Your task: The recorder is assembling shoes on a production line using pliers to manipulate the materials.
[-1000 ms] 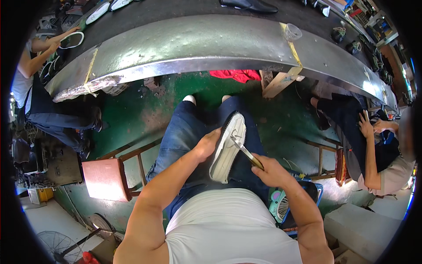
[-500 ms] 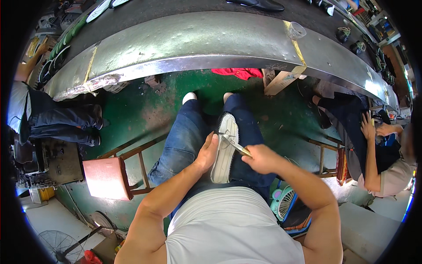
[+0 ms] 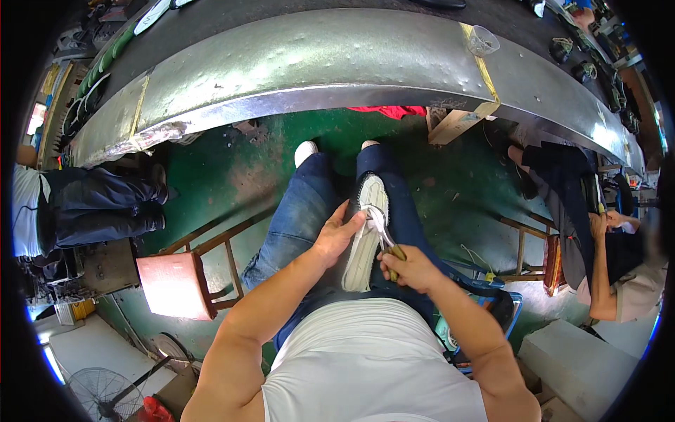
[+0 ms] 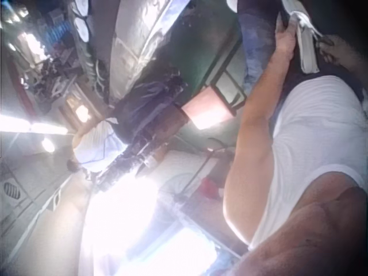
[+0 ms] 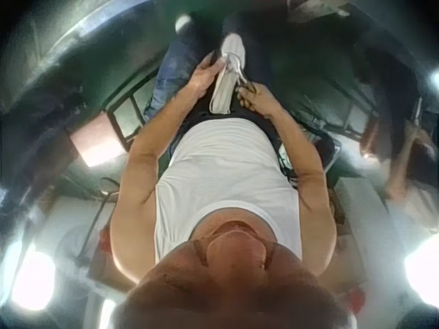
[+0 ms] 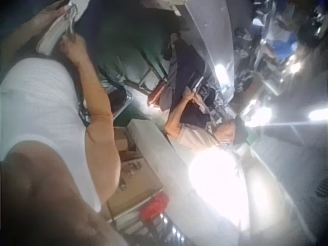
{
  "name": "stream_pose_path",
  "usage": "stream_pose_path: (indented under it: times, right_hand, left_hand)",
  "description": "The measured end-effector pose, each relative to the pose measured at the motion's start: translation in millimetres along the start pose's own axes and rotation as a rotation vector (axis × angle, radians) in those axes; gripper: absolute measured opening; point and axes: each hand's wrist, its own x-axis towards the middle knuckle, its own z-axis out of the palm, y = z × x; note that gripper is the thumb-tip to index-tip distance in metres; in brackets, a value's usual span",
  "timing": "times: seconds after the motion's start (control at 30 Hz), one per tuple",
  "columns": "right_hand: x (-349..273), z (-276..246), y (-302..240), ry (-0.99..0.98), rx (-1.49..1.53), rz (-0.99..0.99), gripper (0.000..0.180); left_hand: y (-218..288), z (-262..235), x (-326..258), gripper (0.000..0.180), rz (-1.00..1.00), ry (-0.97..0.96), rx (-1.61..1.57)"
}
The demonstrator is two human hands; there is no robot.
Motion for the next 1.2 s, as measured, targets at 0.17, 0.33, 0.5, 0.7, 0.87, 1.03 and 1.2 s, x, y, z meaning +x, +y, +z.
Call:
stream_pose_path:
  times: [0.17,0.33,0.5,0.7,0.87,1.03,1.2]
  right_hand:
    - [-1,-27,23,-0.163,0.415,0.031,0.024]
    - [-22,-76,-4,-0.265,0.142,0.088,0.041]
    - [-33,-47,-58,0.081,-0.359,-0.107,0.036]
    - [-4,-45,-72,0.194,-0.895,-0.485,0.042]
    - [-6,-47,-47,0.226,-0.447,-0.289,0.040]
    - [16,-54,-3,0.327,-0.438,-0.510,0.042]
    - [10,-39,-37,0.163,-0.221,-0.266,0.043]
  left_hand:
    - [3,5,5,0.073,-0.025,-0.010,0.149]
    - [11,13,11,0.065,-0.037,0.108,0.295]
    - [9,23,8,0.068,-0.057,0.141,0.411]
    - [18,26,7,0.075,-0.051,0.167,0.674]
    - [19,11,7,0.092,-0.096,0.053,0.481]
    - [25,10,10,0.103,-0.149,-0.032,0.332]
    - [17,2,13,0.080,-0.145,-0.066,0.315]
